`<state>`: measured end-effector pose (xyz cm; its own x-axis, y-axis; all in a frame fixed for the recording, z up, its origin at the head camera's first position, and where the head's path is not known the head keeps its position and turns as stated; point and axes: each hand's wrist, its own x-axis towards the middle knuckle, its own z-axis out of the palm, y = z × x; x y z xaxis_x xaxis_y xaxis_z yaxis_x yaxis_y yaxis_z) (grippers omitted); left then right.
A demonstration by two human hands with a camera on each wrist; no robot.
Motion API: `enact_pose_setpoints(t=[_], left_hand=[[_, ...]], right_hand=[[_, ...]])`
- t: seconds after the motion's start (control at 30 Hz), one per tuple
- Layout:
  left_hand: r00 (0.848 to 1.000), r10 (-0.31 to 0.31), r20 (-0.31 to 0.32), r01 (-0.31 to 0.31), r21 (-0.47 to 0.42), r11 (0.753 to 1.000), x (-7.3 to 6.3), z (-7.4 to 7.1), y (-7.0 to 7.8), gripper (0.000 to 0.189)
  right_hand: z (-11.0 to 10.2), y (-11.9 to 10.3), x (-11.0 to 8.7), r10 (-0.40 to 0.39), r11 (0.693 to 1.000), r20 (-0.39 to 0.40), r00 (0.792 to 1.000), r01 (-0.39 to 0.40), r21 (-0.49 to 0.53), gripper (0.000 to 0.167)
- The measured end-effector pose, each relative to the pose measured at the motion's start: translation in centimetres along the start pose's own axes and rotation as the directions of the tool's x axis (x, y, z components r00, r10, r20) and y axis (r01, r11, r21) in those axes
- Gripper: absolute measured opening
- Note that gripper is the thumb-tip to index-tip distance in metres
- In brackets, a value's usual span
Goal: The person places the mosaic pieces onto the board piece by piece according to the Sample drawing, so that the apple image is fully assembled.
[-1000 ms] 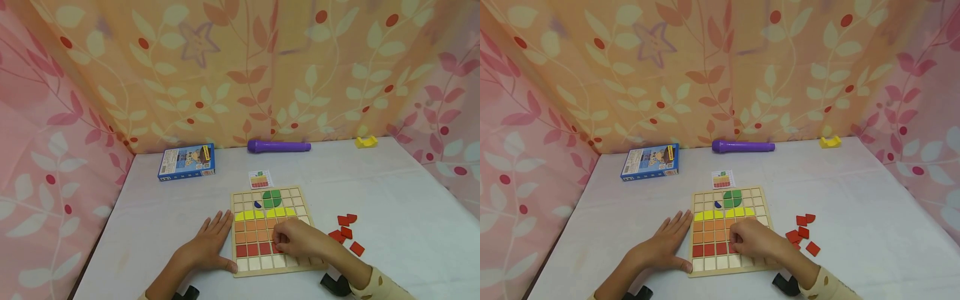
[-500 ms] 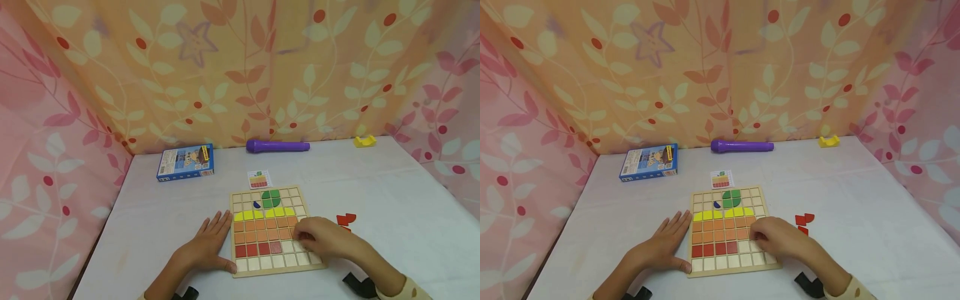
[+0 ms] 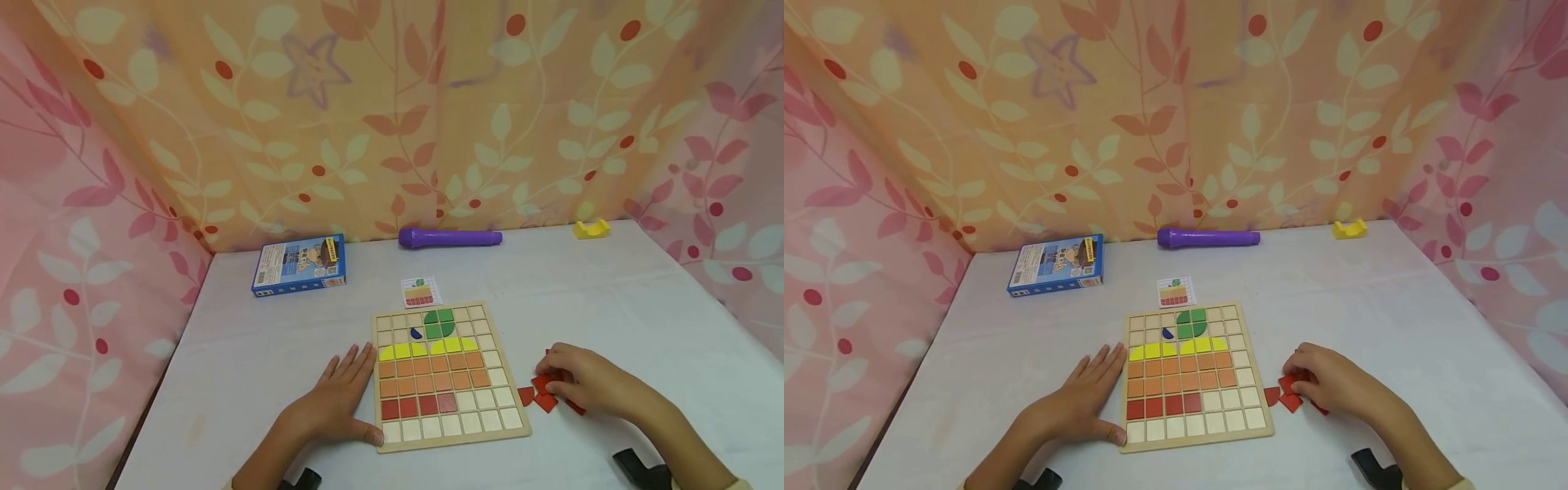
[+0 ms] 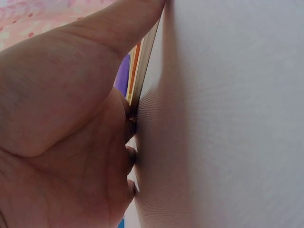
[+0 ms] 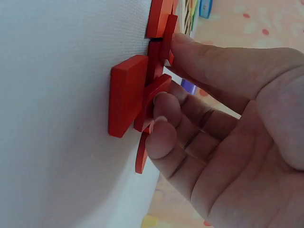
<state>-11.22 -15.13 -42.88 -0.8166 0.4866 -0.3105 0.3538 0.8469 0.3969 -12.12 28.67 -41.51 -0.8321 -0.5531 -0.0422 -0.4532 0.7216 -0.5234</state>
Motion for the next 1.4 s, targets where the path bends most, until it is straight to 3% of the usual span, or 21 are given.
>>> enact_pose_setpoints(t=[0.17, 0.33, 0.57, 0.8, 0.93, 1.13, 1.4], left_hand=[[1.000, 0.003, 0.002, -0.003, -0.001, 1.000, 0.0, 0.1, -0.1, 0.137], [1.000, 0.006, 0.005, -0.006, 0.009, 1.000, 0.1, 0.2, -0.2, 0.137], [1.000, 0.001, -0.001, -0.001, 0.006, 1.000, 0.1, 0.1, -0.1, 0.138], [1.000, 0.004, -0.010, -0.004, 0.004, 1.000, 0.0, 0.0, 0.0, 0.137], [1.000, 0.006, -0.008, -0.006, 0.004, 1.000, 0.0, 0.1, -0.1, 0.137], [1.000, 0.005, -0.005, -0.005, 0.018, 1.000, 0.2, 0.2, -0.2, 0.138], [1.000, -0.002, -0.006, 0.002, 0.012, 1.000, 0.0, 0.0, 0.0, 0.138]], right_hand=[[-0.1, -0.2, 0.0, 0.032, 0.999, 0.004, 0.999, -0.032, 0.018, 0.020], [-0.3, -0.7, 0.1, 0.082, 0.992, 0.015, 0.997, -0.083, 0.100, 0.019], [0.1, -1.5, 0.8, 0.044, 0.970, 0.022, 0.999, -0.048, 0.236, 0.008], [1.3, -4.1, 2.5, 0.030, 0.943, 0.073, 0.997, -0.052, 0.329, 0.007], [2.4, -5.5, 3.7, -0.026, 0.946, 0.051, 0.998, 0.008, 0.325, 0.009], [3.9, -7.2, 5.2, -0.017, 0.974, 0.004, 1.000, 0.015, 0.227, 0.012], [5.6, -8.8, 5.2, -0.043, 0.993, -0.025, 0.999, 0.046, 0.107, 0.006]])
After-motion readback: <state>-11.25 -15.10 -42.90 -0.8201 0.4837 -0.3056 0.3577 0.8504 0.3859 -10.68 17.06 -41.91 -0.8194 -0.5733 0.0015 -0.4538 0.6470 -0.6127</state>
